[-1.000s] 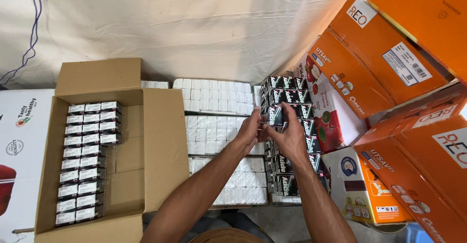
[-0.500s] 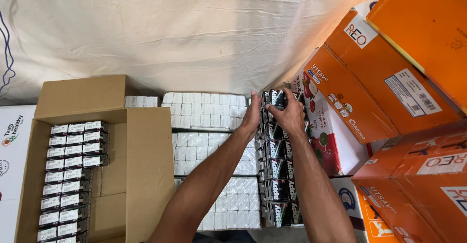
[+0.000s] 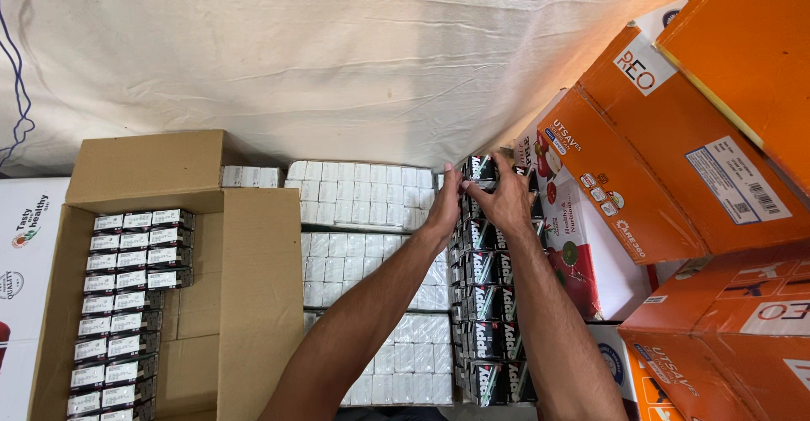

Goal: The person repeatedly picks small black and white boxes from a larger cardboard box and stacks them in neat rows on a nearby surface. The hands handle the boxes one at a time, placing them carefully to form a growing pile.

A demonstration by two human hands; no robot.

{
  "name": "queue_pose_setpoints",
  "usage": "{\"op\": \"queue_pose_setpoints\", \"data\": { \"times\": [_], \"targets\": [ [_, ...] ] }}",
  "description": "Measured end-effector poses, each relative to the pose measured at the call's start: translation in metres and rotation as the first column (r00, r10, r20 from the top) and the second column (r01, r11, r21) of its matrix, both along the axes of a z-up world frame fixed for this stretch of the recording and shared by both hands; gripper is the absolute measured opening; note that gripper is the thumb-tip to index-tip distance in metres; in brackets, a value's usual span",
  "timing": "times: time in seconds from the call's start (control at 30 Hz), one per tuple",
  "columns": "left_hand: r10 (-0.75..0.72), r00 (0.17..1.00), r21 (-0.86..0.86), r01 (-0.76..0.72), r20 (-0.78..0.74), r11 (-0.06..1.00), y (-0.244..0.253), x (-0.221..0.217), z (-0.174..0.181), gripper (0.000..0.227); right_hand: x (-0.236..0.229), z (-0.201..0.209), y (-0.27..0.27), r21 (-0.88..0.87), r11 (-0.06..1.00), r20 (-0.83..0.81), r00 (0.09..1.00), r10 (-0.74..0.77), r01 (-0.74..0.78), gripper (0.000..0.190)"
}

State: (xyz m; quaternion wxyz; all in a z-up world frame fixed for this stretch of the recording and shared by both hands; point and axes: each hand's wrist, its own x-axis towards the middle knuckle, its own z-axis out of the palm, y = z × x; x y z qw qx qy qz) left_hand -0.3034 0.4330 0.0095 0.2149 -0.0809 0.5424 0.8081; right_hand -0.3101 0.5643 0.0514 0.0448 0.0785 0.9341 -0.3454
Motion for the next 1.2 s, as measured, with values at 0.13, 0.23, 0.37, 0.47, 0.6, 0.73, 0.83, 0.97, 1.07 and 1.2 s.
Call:
{"op": "queue_pose_setpoints", "data": {
  "times": [0.13,0.23,0.37,0.47,0.6,0.73,0.83,0.97,1.07,1.2],
  "targets": [
    [0.03,1.0,0.006,-0.03,-0.009,1.0,-0.009,0.013,0.041,0.105,0.003,0.009,-0.001,-0.006,1.0,-0.016,1.0,0.013,-0.013,0.088],
    [0.003,1.0,0.009,-0.002,-0.025,1.0,-0.012,0.014,0.038,0.104,0.003,0.004,0.004,-0.011,1.0,-0.007,1.0,0.02,-0.02,0.09],
    [0.017,0.999,-0.004,-0.017,-0.043,1.0,-0.018,0.019,0.041,0.104,0.015,0.015,-0.001,-0.035,0.999,-0.047,0.999,-0.002,0.0,0.083],
    [0.027,0.996,-0.068,-0.033,-0.08,0.997,-0.03,0.023,0.031,0.089,0.023,0.018,-0.005,-0.1,0.995,-0.138,0.99,-0.035,0.022,0.07],
    [0.061,0.966,-0.228,-0.121,-0.253,0.966,-0.053,0.028,0.004,0.032,0.039,0.015,-0.015,-0.221,0.975,-0.373,0.922,-0.102,0.019,0.053],
    [0.092,0.966,-0.201,-0.142,-0.24,0.969,-0.096,0.058,0.024,0.024,0.067,0.011,-0.041,-0.273,0.962,-0.361,0.929,-0.083,-0.02,0.043],
    [0.127,0.963,-0.183,-0.173,-0.237,0.968,-0.134,0.081,0.033,0.019,0.091,0.012,-0.073,-0.265,0.961,-0.328,0.945,-0.016,-0.076,0.04],
    [0.153,0.959,-0.208,-0.205,-0.238,0.957,-0.192,0.12,0.052,0.018,0.127,0.025,-0.133,-0.293,0.942,-0.314,0.947,0.069,-0.165,0.034],
    [0.163,0.957,-0.241,-0.221,-0.241,0.945,-0.232,0.146,0.058,0.019,0.147,0.029,-0.177,-0.312,0.92,-0.288,0.946,0.147,-0.237,0.032],
    [0.192,0.958,-0.267,-0.246,-0.213,0.932,-0.283,0.178,0.049,0.017,0.163,0.025,-0.237,-0.315,0.886,-0.266,0.928,0.262,-0.341,0.036]
  ]
}}
